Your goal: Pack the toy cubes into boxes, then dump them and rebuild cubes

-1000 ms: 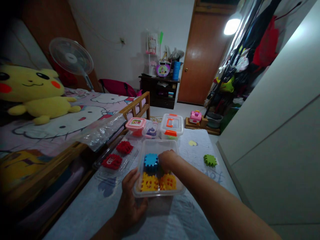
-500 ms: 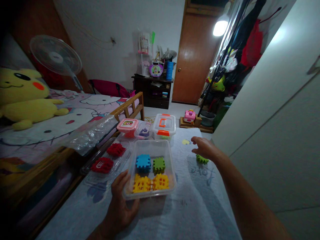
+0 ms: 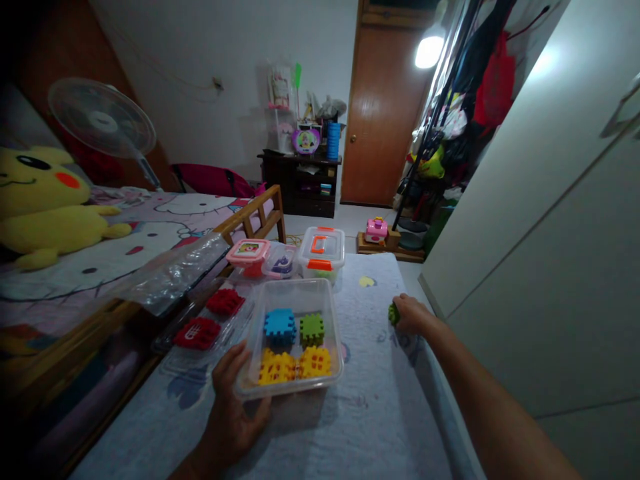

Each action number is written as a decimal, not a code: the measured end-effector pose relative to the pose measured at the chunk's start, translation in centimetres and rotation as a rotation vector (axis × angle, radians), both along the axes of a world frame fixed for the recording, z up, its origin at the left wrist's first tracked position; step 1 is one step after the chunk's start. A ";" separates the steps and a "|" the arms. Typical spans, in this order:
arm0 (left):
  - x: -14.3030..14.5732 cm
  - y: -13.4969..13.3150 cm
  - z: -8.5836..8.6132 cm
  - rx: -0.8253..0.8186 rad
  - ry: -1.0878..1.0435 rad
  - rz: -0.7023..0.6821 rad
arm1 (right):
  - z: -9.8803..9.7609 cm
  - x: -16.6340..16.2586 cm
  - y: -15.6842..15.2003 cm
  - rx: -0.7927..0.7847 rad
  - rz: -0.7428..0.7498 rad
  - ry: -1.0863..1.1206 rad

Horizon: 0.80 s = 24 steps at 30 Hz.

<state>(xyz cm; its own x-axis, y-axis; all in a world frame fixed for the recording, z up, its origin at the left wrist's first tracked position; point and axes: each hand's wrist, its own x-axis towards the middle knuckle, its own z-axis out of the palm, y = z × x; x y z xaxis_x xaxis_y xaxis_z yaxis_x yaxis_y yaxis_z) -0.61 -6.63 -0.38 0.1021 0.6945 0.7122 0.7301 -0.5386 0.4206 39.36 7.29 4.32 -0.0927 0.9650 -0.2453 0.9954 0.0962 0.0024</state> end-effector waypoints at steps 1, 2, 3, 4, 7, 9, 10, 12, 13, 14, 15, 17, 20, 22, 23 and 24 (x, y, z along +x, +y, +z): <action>0.0 0.0 0.0 0.002 0.000 0.000 | 0.1 0.0 -0.1 0.002 0.006 0.004; 0.0 0.0 0.1 0.004 -0.001 0.000 | 0.3 0.0 -0.2 0.004 0.015 0.012; 0.1 0.0 0.1 0.005 -0.002 0.000 | 0.6 0.0 -0.3 0.007 0.027 0.023; 0.1 -0.1 0.1 0.005 -0.004 0.001 | 1.1 -0.1 -0.3 0.011 0.041 0.037; 0.1 -0.1 0.2 0.005 -0.005 0.000 | 4.0 -1.4 -0.5 0.050 0.093 0.100; 0.1 -0.1 0.3 0.004 -0.002 -0.004 | 7.1 -3.8 -1.0 0.122 0.165 0.199; 0.1 -0.2 0.3 0.002 -0.003 -0.008 | 8.8 -5.4 -1.4 0.166 0.218 0.261; 0.1 -0.2 0.3 -0.007 -0.007 -0.017 | 11.8 -9.4 -2.3 0.170 0.343 0.358; 0.1 -0.2 0.3 -0.011 -0.008 -0.023 | 13.0 -11.5 -2.8 0.143 0.403 0.384; 0.1 -0.2 0.2 -0.012 -0.008 -0.031 | 13.8 -13.6 -3.2 0.104 0.456 0.393; 0.1 -0.2 0.2 -0.012 -0.006 -0.040 | 14.1 -15.5 -3.5 0.061 0.502 0.379; 0.0 -0.3 0.3 -0.013 0.001 -0.057 | 13.7 -18.7 -3.7 0.026 0.574 0.283; 0.0 -0.3 0.4 -0.023 -0.002 -0.062 | 11.4 -21.3 -3.3 0.027 0.633 0.046; 0.1 -0.4 0.5 -0.034 -0.011 -0.061 | 9.9 -22.1 -2.8 0.022 0.634 -0.069; 0.1 -0.4 0.5 -0.037 -0.013 -0.065 | 9.4 -22.4 -2.6 0.016 0.628 -0.106; 0.1 -0.4 0.5 -0.039 -0.016 -0.069 | 9.1 -22.6 -2.4 0.008 0.620 -0.134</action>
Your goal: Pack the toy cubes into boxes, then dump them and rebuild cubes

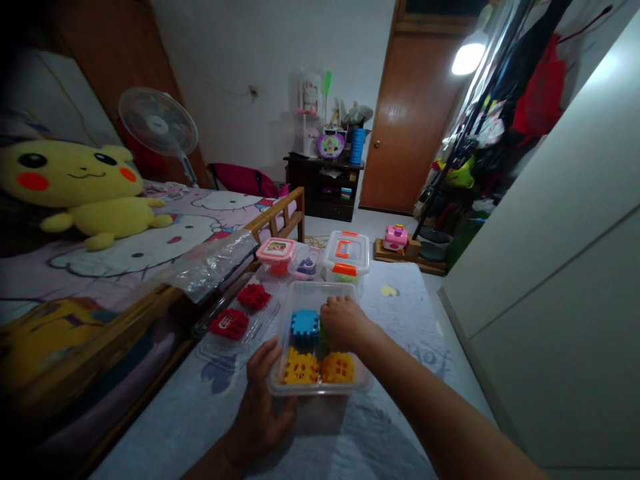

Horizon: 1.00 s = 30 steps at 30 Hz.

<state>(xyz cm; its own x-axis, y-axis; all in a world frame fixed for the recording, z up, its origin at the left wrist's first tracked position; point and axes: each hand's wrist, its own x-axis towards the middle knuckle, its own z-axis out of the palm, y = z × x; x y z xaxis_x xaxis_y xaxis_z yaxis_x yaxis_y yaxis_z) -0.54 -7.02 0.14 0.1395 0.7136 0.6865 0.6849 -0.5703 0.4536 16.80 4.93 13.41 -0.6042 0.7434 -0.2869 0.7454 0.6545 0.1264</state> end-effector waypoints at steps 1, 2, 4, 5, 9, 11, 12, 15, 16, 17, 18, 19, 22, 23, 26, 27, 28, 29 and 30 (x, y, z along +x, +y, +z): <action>0.0 0.0 0.0 -0.001 -0.001 -0.004 | -0.2 -0.1 0.2 0.001 -0.007 -0.020; 0.0 0.0 0.0 -0.002 -0.002 -0.006 | -0.4 -0.2 0.3 0.001 -0.014 -0.035; 0.0 0.0 0.0 -0.003 -0.006 -0.008 | -0.5 -0.4 0.5 -0.001 -0.025 -0.054; 0.0 0.0 0.0 -0.004 -0.008 -0.008 | -0.5 -0.5 0.5 -0.001 -0.031 -0.059; 0.0 0.0 0.0 -0.004 -0.011 -0.012 | -0.8 -0.7 0.6 -0.004 -0.044 -0.074; 0.0 0.0 0.1 -0.002 -0.008 -0.013 | -0.9 -0.7 0.6 -0.008 -0.048 -0.076; 0.0 -0.1 0.1 -0.001 -0.008 -0.013 | -0.9 -0.7 0.6 -0.009 -0.051 -0.075; -0.1 -0.1 0.1 -0.001 -0.013 -0.014 | -0.4 -0.5 0.5 -0.016 -0.056 -0.045; -0.1 -0.1 0.1 -0.003 -0.014 -0.013 | -0.2 -0.4 0.5 -0.022 -0.060 -0.024; -0.1 -0.1 0.0 -0.006 -0.013 -0.013 | 0.0 -0.3 0.5 -0.030 -0.064 0.002; -0.1 0.0 0.0 -0.007 -0.010 -0.015 | 0.2 -0.3 0.4 -0.042 -0.065 0.032; -0.1 0.0 -0.1 -0.005 -0.006 -0.017 | 0.3 -0.3 0.4 -0.056 -0.060 0.067; -0.2 0.0 -0.2 -0.002 -0.001 -0.019 | 0.1 -0.9 0.6 -0.090 0.007 0.207; -0.2 0.1 -0.3 -0.001 0.000 -0.018 | -0.2 -1.2 0.7 -0.095 0.031 0.251; -0.2 0.0 -0.4 -0.003 0.007 -0.016 | -1.3 -2.3 1.1 -0.086 0.054 0.292; -0.2 0.0 -0.4 -0.002 0.009 -0.016 | -1.7 -2.6 1.3 -0.082 0.054 0.279; -0.2 0.0 -0.3 0.000 0.008 -0.016 | -2.0 -2.8 1.4 -0.080 0.054 0.261; -0.1 0.0 -0.3 0.003 0.006 -0.015 | -2.3 -3.0 1.5 -0.078 0.056 0.247; -0.1 0.0 -0.3 0.005 0.003 -0.015 | -2.5 -3.1 1.6 -0.076 0.058 0.236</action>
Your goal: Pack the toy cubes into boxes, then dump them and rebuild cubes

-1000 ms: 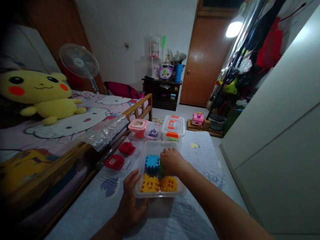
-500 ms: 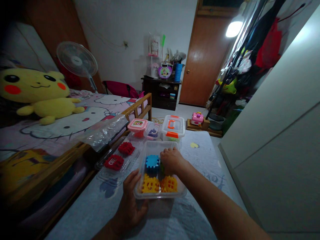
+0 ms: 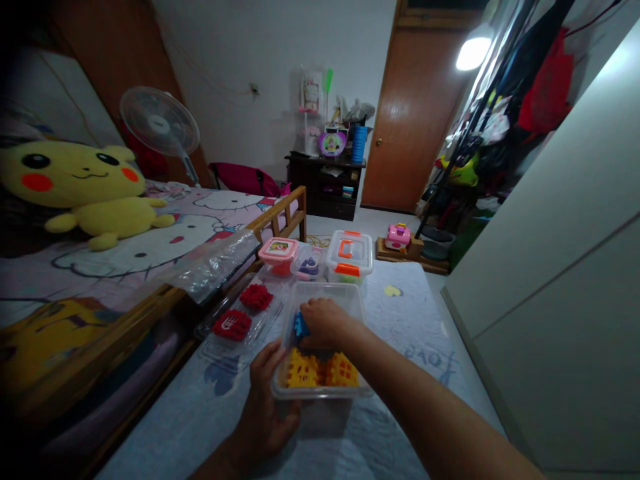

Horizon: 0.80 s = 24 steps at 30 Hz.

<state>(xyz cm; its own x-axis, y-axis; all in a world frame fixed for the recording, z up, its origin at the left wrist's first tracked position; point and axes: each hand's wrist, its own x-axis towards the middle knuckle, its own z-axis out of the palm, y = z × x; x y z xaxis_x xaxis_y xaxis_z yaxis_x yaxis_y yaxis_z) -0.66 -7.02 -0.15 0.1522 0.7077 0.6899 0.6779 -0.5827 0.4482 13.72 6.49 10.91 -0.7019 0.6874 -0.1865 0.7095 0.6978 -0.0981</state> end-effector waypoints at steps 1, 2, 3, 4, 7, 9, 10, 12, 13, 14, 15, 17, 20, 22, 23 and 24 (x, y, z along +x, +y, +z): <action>0.0 0.0 0.0 0.002 -0.003 0.001 | -0.2 -0.1 0.0 0.002 0.000 -0.006; 0.0 0.0 0.1 0.002 -0.004 0.000 | -0.3 -0.1 0.0 0.003 0.000 -0.008; 0.0 0.0 0.1 -0.001 -0.005 -0.002 | -0.4 -0.1 0.0 0.005 0.000 -0.009; 0.0 0.0 0.1 -0.005 -0.007 -0.004 | -0.4 -0.1 0.0 0.008 -0.001 -0.007; 0.0 0.1 0.1 -0.012 -0.012 -0.014 | -0.4 -0.1 -0.1 0.018 -0.004 -0.005; 0.0 0.1 0.1 -0.009 -0.016 -0.017 | -0.3 -0.2 -0.1 0.030 -0.006 -0.002; -0.1 0.1 0.1 -0.008 -0.017 -0.020 | -0.3 -0.2 -0.1 0.036 -0.006 0.001; -0.1 0.0 0.1 -0.003 -0.015 -0.023 | -0.3 -0.3 -0.1 0.040 -0.002 0.009; 0.0 0.0 0.1 -0.003 -0.011 -0.022 | -0.4 -0.3 -0.1 0.038 0.000 0.012; 0.0 0.0 0.2 -0.001 -0.008 -0.017 | -0.5 -0.4 -0.1 0.035 0.000 0.014; 0.0 0.0 0.2 -0.002 -0.007 -0.010 | -0.6 -0.4 -0.1 0.033 -0.002 0.014; 0.1 0.0 0.4 0.002 -0.009 0.000 | -0.7 -0.5 -0.1 0.029 -0.012 0.013; 0.1 0.0 0.5 0.004 -0.010 0.005 | -0.3 -0.3 -0.1 0.010 -0.030 0.016; 0.1 0.0 0.5 0.005 -0.002 0.007 | 0.6 0.4 0.0 -0.027 -0.054 0.083; 0.1 0.0 0.4 0.001 -0.001 0.008 | 1.2 0.9 0.1 -0.045 -0.075 0.141; 0.1 0.0 0.3 -0.003 -0.001 0.009 | 1.9 1.6 0.2 -0.060 -0.102 0.205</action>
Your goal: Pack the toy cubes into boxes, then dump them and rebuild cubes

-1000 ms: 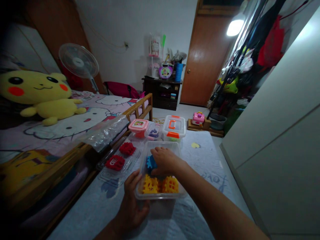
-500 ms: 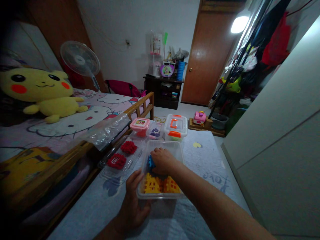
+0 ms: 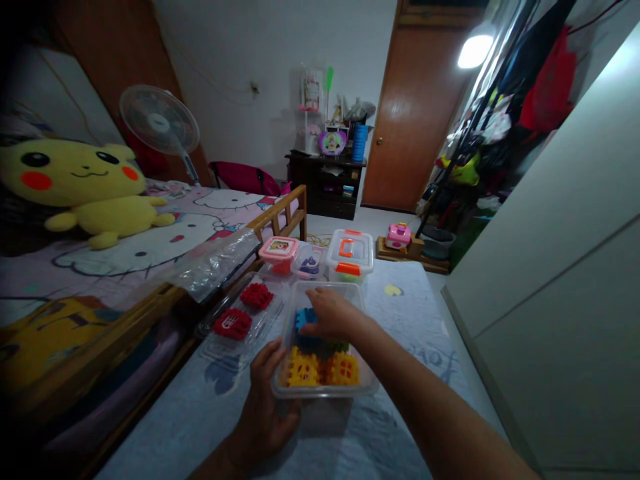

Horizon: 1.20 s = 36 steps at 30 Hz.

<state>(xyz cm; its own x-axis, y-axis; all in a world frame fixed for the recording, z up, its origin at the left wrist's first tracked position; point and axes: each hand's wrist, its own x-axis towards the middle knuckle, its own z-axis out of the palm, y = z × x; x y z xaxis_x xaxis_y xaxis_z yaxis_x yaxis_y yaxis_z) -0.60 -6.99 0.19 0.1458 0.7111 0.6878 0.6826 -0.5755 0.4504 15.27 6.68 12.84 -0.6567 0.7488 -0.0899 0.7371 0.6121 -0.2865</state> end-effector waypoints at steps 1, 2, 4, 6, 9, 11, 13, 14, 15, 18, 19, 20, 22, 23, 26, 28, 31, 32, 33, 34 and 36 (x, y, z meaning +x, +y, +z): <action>0.0 0.0 -0.1 -0.005 0.000 -0.001 | 0.7 0.7 0.1 -0.008 -0.031 0.058; 0.0 0.0 -0.1 -0.011 -0.001 -0.001 | 1.2 1.3 0.2 -0.013 -0.059 0.095; 0.0 0.0 -0.2 -0.014 0.000 0.000 | 2.0 2.4 0.2 -0.018 -0.095 0.097; 0.0 0.0 -0.2 -0.008 0.001 0.005 | 1.9 2.9 0.1 -0.020 -0.081 0.013; -0.1 -0.1 -0.2 -0.013 -0.006 0.012 | 1.0 2.8 -0.2 -0.026 -0.014 -0.203; -0.1 -0.1 -0.2 -0.020 -0.006 0.012 | 0.3 2.4 -0.4 0.003 0.018 -0.315; 0.0 -0.1 -0.2 -0.018 -0.003 0.009 | -0.2 1.9 -0.6 0.057 0.027 -0.368; 0.0 -0.1 -0.2 -0.015 -0.001 0.010 | -0.4 1.8 -0.6 0.081 0.029 -0.380; 0.0 -0.1 -0.2 -0.012 0.000 0.010 | -0.5 1.6 -0.7 0.099 0.030 -0.389; 0.1 -0.1 -0.3 -0.016 -0.010 0.023 | -0.7 1.5 -0.9 0.126 0.026 -0.404; 0.1 -0.1 -0.4 -0.020 -0.016 0.024 | -0.7 1.6 -1.0 0.131 0.023 -0.396; 0.1 -0.1 -0.4 -0.025 -0.024 0.025 | -0.6 1.8 -1.1 0.131 0.021 -0.376; 0.0 -0.1 -0.5 -0.044 -0.045 0.022 | -0.1 2.5 -1.1 0.122 0.013 -0.260; 0.0 0.0 -0.5 -0.056 -0.057 0.018 | 0.2 3.1 -1.0 0.124 -0.007 -0.152; -0.1 0.1 -0.7 -0.095 -0.098 -0.006 | 0.8 4.9 -0.1 0.202 -0.180 0.262; -0.2 0.2 -0.7 -0.109 -0.118 -0.018 | 0.4 6.0 0.8 0.293 -0.358 0.484; -0.2 0.3 -0.8 -0.112 -0.136 -0.015 | -1.3 6.8 1.9 0.228 -0.523 0.629; -0.2 0.3 -0.8 -0.112 -0.141 -0.014 | -2.1 7.0 2.2 0.155 -0.535 0.645; -0.2 0.3 -0.8 -0.112 -0.146 -0.014 | -2.8 7.0 2.3 0.083 -0.531 0.652; -0.3 0.3 -0.8 -0.112 -0.153 -0.015 | -3.4 7.1 2.3 0.029 -0.520 0.653; -0.4 0.3 -0.8 -0.119 -0.179 -0.021 | -4.4 7.2 2.0 -0.015 -0.512 0.672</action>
